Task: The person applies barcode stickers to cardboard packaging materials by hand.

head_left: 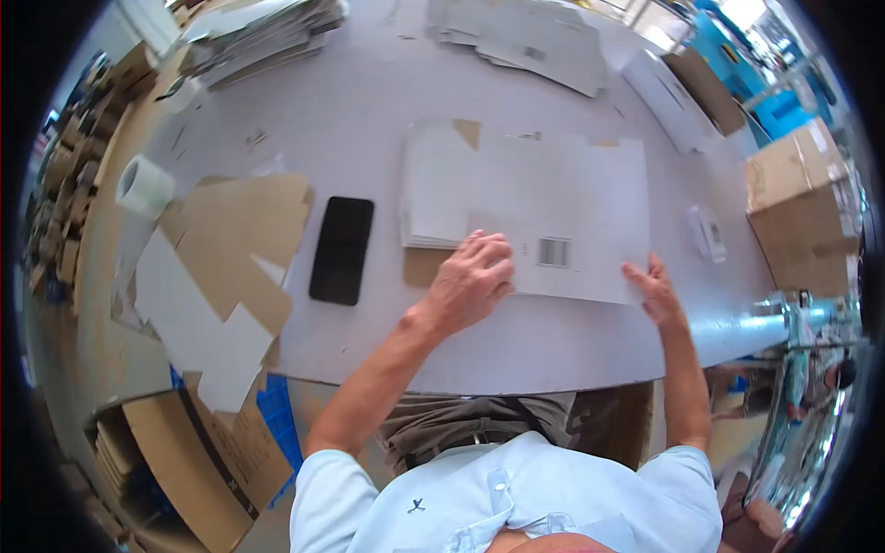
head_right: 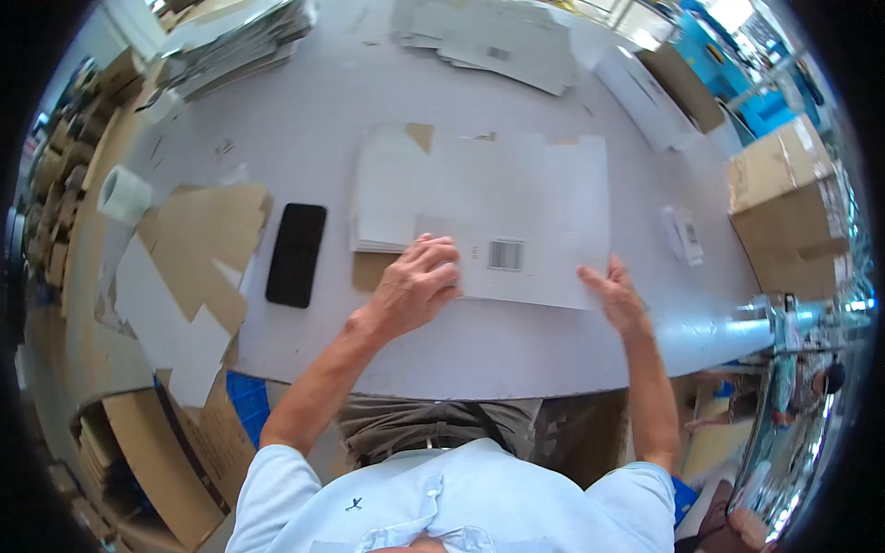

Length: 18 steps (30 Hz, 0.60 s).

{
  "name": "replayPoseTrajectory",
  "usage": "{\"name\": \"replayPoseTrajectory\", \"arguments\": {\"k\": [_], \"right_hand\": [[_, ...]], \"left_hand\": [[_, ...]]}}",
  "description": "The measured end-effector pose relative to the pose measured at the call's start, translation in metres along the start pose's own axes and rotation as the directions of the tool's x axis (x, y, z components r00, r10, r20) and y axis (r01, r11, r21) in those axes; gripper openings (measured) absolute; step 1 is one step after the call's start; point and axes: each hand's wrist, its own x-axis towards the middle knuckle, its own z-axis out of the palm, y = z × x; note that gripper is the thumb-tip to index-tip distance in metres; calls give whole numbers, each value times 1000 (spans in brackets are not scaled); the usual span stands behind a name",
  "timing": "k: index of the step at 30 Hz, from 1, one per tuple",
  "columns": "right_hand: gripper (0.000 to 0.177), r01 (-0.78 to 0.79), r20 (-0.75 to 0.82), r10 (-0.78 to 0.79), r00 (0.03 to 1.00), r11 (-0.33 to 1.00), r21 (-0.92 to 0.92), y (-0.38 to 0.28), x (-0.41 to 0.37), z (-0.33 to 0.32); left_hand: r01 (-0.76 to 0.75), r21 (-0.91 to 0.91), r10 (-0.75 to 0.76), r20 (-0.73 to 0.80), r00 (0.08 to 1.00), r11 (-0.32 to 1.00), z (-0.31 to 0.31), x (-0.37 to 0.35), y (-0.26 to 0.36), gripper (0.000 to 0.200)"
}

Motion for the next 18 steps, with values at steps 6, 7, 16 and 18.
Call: {"name": "replayPoseTrajectory", "arguments": {"k": [6,7,16,18], "right_hand": [[35,179,-171,-163,972,980,82,-21,-16,0],[34,200,-208,-177,962,975,92,-35,-10,-4],[50,452,-356,-339,871,836,310,-162,186,-21],[53,452,-346,-344,873,838,307,-180,244,-14]], "left_hand": [[-98,54,106,-192,976,994,4,6,6,26],[-106,50,114,-190,975,993,3,7,6,26],[-12,65,20,-117,993,998,3,14,1,22],[17,66,-11,-90,996,998,4,14,-2,19]]}}
